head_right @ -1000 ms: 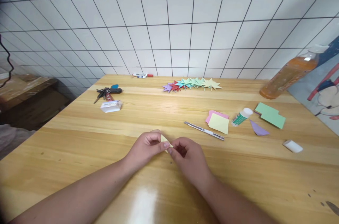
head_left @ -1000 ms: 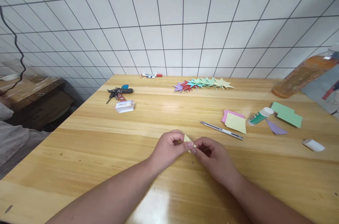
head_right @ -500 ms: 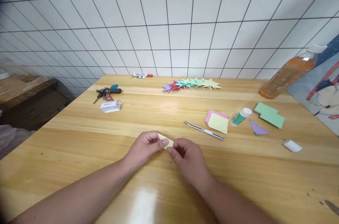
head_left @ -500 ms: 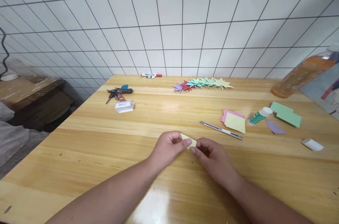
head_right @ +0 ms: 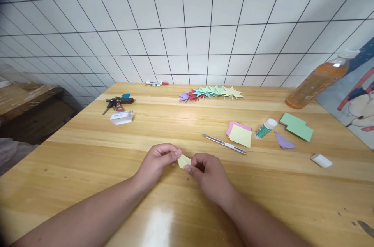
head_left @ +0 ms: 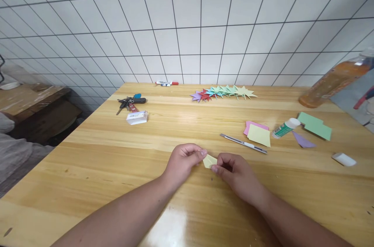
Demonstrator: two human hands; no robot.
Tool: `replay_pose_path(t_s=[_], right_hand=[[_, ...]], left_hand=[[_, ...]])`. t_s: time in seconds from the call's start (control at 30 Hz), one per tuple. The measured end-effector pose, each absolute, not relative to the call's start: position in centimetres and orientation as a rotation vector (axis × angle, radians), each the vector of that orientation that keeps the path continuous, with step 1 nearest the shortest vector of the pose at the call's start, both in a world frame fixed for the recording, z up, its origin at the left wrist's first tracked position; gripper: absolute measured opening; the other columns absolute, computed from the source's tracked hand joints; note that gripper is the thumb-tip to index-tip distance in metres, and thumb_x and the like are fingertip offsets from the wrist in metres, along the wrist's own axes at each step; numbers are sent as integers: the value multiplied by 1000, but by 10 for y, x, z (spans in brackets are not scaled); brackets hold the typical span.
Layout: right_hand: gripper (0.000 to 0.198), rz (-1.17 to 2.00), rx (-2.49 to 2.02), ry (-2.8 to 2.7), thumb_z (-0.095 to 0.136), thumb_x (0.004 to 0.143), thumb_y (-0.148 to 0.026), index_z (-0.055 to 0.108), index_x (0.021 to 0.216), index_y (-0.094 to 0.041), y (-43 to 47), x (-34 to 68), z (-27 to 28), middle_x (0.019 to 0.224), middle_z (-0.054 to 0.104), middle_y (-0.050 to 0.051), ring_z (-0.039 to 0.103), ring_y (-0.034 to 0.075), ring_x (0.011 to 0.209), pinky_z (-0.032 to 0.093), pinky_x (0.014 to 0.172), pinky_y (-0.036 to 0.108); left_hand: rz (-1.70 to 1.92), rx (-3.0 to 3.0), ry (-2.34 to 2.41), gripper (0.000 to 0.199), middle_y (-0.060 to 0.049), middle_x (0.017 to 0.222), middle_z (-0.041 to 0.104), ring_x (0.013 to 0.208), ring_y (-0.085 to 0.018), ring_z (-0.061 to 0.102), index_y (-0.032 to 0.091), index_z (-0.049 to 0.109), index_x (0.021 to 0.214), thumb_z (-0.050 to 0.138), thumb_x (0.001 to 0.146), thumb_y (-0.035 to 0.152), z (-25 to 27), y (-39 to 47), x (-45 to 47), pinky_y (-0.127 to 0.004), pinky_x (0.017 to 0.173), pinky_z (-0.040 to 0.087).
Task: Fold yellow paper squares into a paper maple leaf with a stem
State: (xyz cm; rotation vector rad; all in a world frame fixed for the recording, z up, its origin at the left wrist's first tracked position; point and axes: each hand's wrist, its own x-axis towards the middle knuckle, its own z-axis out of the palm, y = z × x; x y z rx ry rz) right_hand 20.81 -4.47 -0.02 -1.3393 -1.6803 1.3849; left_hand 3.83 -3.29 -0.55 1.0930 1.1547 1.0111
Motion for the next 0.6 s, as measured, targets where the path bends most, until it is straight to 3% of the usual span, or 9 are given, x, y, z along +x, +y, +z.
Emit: replay_pose_path(t_s=[0.3,0.5,0.6], right_hand=[[26,1344,-1344,-1619,56,75,-37,46,60,-19,-45,209,-5,54,36,-6,32,10,52,26,48,22],[26,1311,-1373,-1616,57,74,-34,44,58,-19,-44,211,-8,53,35,-6,32,10,52,25,47,21],[26,1289,-1374,-1620,58,74,-35,45,57,-19,-45,210,-8,53,35,-6,32,10,51,26,47,21]], left_hand=[[1019,1109,1164,29,0,54,55,53,-11,49,13,64,64,68,69,41,-3,-31,37,-23,55,39],[899,1196,1060,33,0,60,58,57,-12,52,13,67,85,70,67,40,-3,-30,35,-22,57,40],[820,1232,1082,32,-1,60,60,58,-13,53,12,67,74,71,65,43,-6,-30,36,-23,55,40]])
